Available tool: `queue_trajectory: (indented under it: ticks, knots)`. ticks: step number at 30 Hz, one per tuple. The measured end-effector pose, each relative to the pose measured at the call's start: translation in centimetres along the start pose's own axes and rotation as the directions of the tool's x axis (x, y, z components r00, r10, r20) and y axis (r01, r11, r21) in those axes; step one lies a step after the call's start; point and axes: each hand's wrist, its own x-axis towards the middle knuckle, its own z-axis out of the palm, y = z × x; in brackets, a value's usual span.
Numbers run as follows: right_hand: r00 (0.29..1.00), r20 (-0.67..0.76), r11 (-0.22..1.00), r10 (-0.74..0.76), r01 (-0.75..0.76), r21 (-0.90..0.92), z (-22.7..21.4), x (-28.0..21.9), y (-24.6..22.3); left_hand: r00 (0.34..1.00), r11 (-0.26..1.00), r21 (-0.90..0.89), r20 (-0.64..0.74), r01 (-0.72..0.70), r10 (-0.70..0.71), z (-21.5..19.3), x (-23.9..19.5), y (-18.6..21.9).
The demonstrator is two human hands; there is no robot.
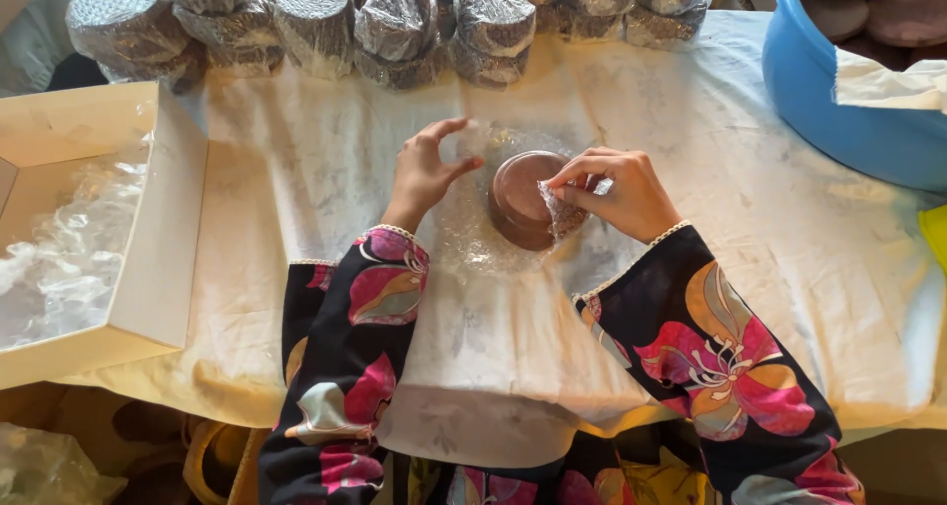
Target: The person wraps a small brown ceramic bowl with bubble wrap and secures it with clear tape. They repeat this process for a second bowl, placing the wrapped items on a table alongside other wrapped stacks.
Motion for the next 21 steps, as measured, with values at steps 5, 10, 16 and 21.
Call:
queue_trajectory:
  ticks: [5,10,16,21]
  knots:
    - [1.0,0.007,1.0,0.006,-0.006,0.012,0.0,0.0,0.2,0.991,0.99,-0.119,-0.104,0.076,-0.089,0.1,0.2,0.7]
    - [1.0,-0.003,1.0,0.01,-0.01,0.024,0.0,0.0,0.1,0.991,0.957,-0.286,-0.104,0.048,-0.08,0.4,-0.1,4.8]
    - [1.0,-0.008,0.999,0.023,-0.023,0.034,0.1,-0.2,0.2,0.988,0.975,-0.223,-0.149,0.001,-0.035,0.7,-2.2,10.1]
    - [0.999,-0.024,0.999,0.042,-0.042,0.027,0.3,-0.2,0.6,0.97,0.984,-0.013,-0.17,-0.175,0.171,2.3,-4.2,11.4]
